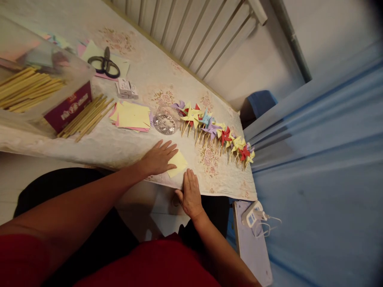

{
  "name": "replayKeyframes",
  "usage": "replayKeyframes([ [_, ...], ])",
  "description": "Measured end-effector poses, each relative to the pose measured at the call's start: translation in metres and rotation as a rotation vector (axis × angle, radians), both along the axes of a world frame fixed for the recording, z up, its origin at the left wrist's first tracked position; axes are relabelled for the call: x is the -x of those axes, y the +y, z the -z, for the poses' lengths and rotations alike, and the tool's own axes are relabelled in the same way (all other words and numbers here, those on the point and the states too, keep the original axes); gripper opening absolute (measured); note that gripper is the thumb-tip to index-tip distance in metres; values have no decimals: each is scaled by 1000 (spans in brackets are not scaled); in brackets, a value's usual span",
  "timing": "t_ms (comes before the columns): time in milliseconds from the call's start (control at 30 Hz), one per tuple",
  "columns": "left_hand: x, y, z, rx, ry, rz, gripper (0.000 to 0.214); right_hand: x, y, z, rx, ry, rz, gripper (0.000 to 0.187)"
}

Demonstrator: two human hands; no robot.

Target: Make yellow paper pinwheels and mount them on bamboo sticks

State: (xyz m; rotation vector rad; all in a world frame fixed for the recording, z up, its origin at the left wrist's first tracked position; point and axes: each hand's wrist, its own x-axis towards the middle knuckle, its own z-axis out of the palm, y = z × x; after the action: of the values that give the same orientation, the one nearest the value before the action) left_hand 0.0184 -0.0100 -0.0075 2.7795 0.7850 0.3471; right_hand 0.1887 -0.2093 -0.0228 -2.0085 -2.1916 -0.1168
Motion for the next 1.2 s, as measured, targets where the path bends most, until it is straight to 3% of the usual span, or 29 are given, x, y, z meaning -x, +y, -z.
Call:
replayKeyframes([
  [167,1,0,-1,5,-21,5,73,2,-3,-24,-117,115,142,75],
  [333,2,0,1,-9,-37,7,71,23,39,-43,-35,48,-63,80],
  [433,1,0,3,-21,-39,6,69,27,61,-36,47,17,-96,76],
  [533,1,0,3,-25,-31,4,69,22,65,-24,96,-13,-68,74],
  [967,0,-1,-6,7,11,-1,71,-11,22,-13,76,25,6,70],
  [1067,0,-1,-5,17,-2,-6,70,-22,18,-22,5,178,83,59],
  [1200,1,-2,-6,23,-6,1,70,-25,38,-54,-267,402,286,38],
])
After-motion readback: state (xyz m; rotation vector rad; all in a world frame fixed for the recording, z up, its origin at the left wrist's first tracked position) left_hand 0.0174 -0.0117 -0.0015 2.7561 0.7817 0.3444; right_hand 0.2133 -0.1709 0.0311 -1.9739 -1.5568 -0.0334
